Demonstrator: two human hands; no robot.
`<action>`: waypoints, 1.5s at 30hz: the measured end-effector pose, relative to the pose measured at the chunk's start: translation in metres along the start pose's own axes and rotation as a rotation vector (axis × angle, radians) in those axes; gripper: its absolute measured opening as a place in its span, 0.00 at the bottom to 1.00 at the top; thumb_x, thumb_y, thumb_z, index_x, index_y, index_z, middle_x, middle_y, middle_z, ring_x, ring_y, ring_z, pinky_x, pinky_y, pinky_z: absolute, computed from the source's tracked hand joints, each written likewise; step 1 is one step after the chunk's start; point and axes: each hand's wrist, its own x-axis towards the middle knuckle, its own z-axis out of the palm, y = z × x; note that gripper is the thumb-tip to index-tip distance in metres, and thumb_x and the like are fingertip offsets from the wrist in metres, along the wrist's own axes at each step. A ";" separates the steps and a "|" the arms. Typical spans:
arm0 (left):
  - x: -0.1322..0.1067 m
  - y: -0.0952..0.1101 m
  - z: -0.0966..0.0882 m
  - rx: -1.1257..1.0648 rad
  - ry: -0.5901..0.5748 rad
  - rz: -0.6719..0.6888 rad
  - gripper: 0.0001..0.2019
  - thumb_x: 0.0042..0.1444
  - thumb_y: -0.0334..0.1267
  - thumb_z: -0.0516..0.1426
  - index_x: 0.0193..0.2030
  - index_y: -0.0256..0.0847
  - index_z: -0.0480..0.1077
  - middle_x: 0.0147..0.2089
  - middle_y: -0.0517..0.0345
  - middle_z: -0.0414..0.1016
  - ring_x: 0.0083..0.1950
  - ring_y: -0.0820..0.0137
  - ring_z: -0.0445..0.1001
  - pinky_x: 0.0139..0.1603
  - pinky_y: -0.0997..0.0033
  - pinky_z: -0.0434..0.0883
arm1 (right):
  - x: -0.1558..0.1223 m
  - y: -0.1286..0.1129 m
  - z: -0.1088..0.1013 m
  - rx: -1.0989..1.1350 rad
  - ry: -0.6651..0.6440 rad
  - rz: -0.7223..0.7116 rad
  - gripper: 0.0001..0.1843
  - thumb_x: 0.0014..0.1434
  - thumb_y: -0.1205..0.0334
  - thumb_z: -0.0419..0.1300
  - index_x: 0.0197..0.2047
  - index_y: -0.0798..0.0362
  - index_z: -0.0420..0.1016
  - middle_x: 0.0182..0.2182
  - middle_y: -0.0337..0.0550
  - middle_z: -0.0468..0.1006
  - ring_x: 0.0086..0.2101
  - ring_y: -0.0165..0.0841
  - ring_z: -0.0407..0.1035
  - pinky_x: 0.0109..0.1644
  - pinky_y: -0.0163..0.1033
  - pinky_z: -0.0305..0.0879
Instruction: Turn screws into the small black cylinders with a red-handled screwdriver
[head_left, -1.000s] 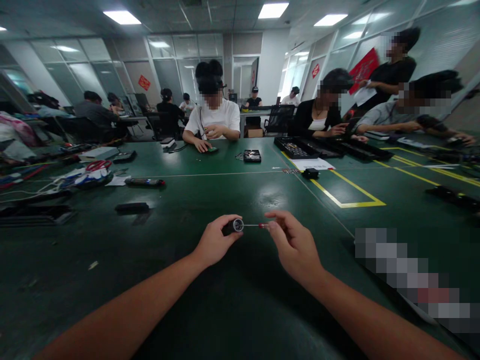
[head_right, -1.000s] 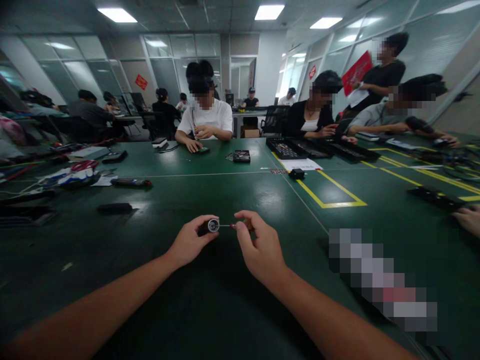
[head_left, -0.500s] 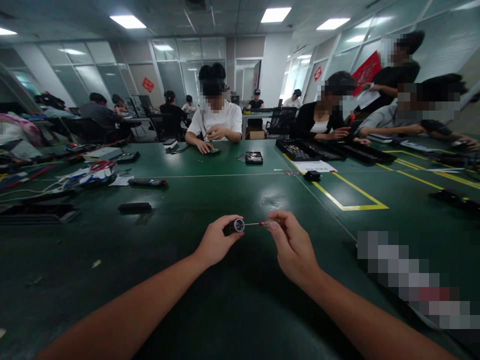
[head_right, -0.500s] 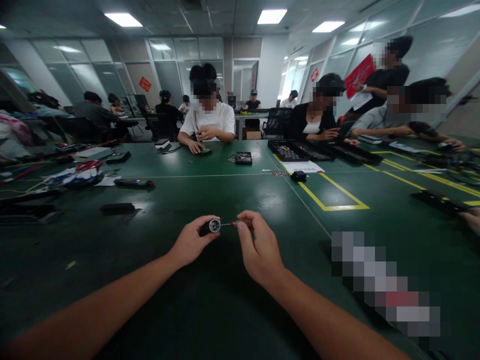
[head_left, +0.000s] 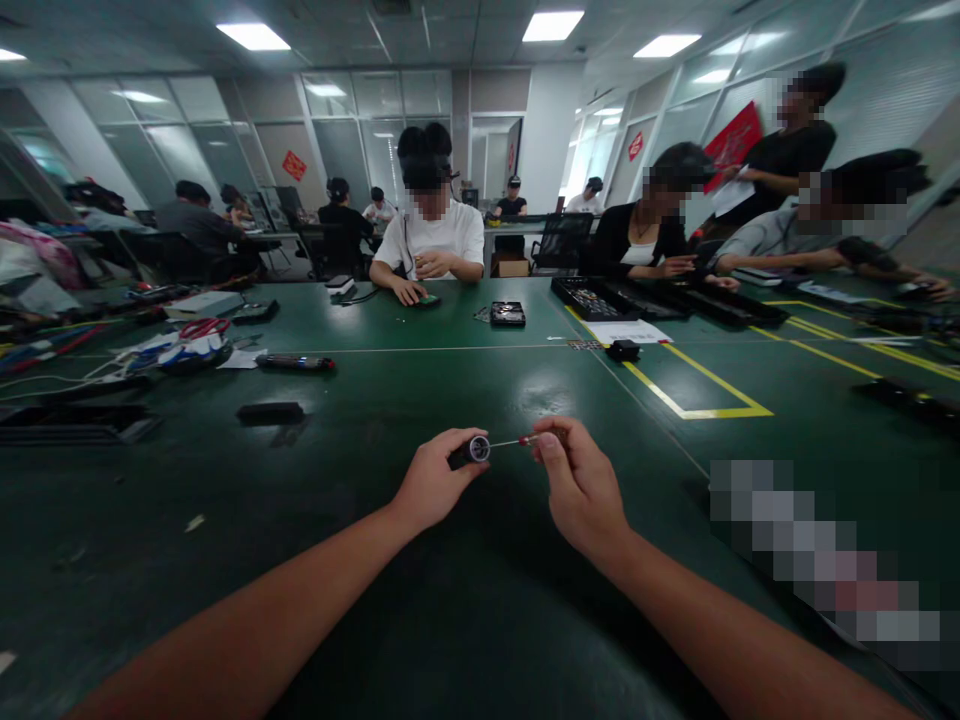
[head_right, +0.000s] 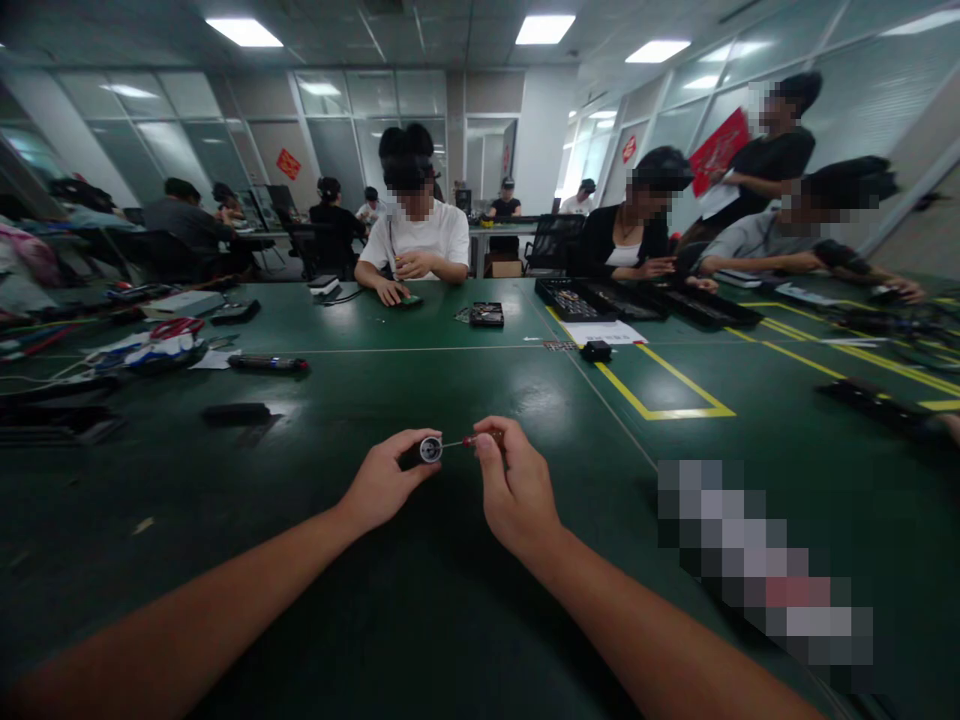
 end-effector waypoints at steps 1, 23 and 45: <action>0.000 0.001 0.000 0.011 -0.006 0.024 0.19 0.55 0.28 0.65 0.54 0.43 0.75 0.53 0.54 0.79 0.56 0.64 0.76 0.61 0.58 0.70 | 0.001 0.000 0.001 0.021 0.013 0.012 0.10 0.70 0.54 0.52 0.46 0.48 0.70 0.32 0.40 0.77 0.32 0.34 0.72 0.38 0.41 0.66; 0.001 0.004 -0.008 0.132 -0.033 0.078 0.19 0.57 0.34 0.65 0.55 0.44 0.73 0.53 0.55 0.78 0.55 0.63 0.75 0.59 0.58 0.70 | 0.009 0.012 -0.001 0.320 0.046 0.197 0.13 0.69 0.48 0.54 0.43 0.49 0.68 0.33 0.39 0.75 0.31 0.33 0.72 0.37 0.42 0.72; 0.001 0.000 -0.006 0.069 -0.067 0.076 0.19 0.57 0.35 0.65 0.56 0.46 0.74 0.53 0.56 0.78 0.55 0.63 0.74 0.59 0.59 0.69 | 0.004 0.007 -0.007 -0.003 0.022 0.096 0.11 0.71 0.53 0.52 0.47 0.49 0.69 0.34 0.42 0.78 0.35 0.37 0.74 0.42 0.44 0.69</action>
